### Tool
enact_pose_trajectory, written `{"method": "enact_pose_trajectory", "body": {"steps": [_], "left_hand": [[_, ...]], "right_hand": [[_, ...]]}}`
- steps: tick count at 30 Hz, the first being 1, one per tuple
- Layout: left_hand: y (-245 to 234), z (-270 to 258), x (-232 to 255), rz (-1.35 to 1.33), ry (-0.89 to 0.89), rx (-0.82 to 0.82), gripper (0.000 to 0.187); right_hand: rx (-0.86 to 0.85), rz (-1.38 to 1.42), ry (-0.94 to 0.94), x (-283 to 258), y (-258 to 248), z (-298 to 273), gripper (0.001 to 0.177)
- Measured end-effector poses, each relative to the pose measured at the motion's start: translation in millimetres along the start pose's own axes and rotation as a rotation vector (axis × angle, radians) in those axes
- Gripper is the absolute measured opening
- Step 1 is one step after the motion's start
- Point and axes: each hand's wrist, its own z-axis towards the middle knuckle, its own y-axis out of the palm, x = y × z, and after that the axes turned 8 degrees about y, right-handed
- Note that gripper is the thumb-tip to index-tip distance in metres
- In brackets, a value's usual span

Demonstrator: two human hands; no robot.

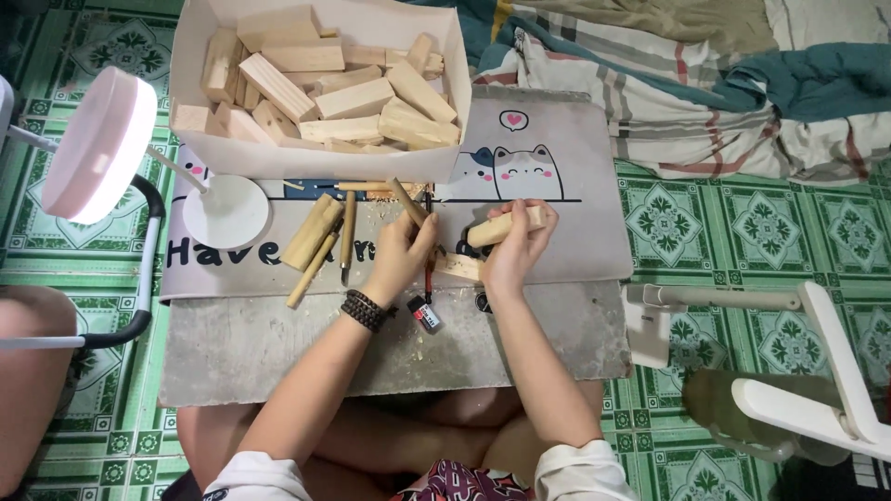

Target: Using a chisel and a wooden mallet to carve or shape small wooden blocks while sitting on the floor.

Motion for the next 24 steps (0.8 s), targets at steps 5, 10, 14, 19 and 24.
{"method": "enact_pose_trajectory", "body": {"steps": [5,10,14,19,24], "left_hand": [[-4.0,5.5,6.5,-0.077,-0.070,-0.022,0.037],[-3.7,5.9,6.3,-0.194,-0.063,0.017,0.037],[-9.9,10.3,19.6,-0.168,-0.002,0.092,0.038],[-5.1,0.5,21.6,-0.040,0.086,0.081,0.035],[-4.2,-7.4,26.6,0.095,0.209,-0.015,0.026]], "right_hand": [[-0.043,-0.017,0.007,6.7,-4.1,7.3,0.013],[-0.048,0.031,-0.001,4.1,-4.4,4.2,0.012],[-0.028,0.085,0.001,0.2,-3.4,0.6,0.012],[-0.044,0.089,-0.001,5.4,-7.3,5.2,0.012],[-0.072,0.060,0.008,10.7,-12.8,10.9,0.012]]}}
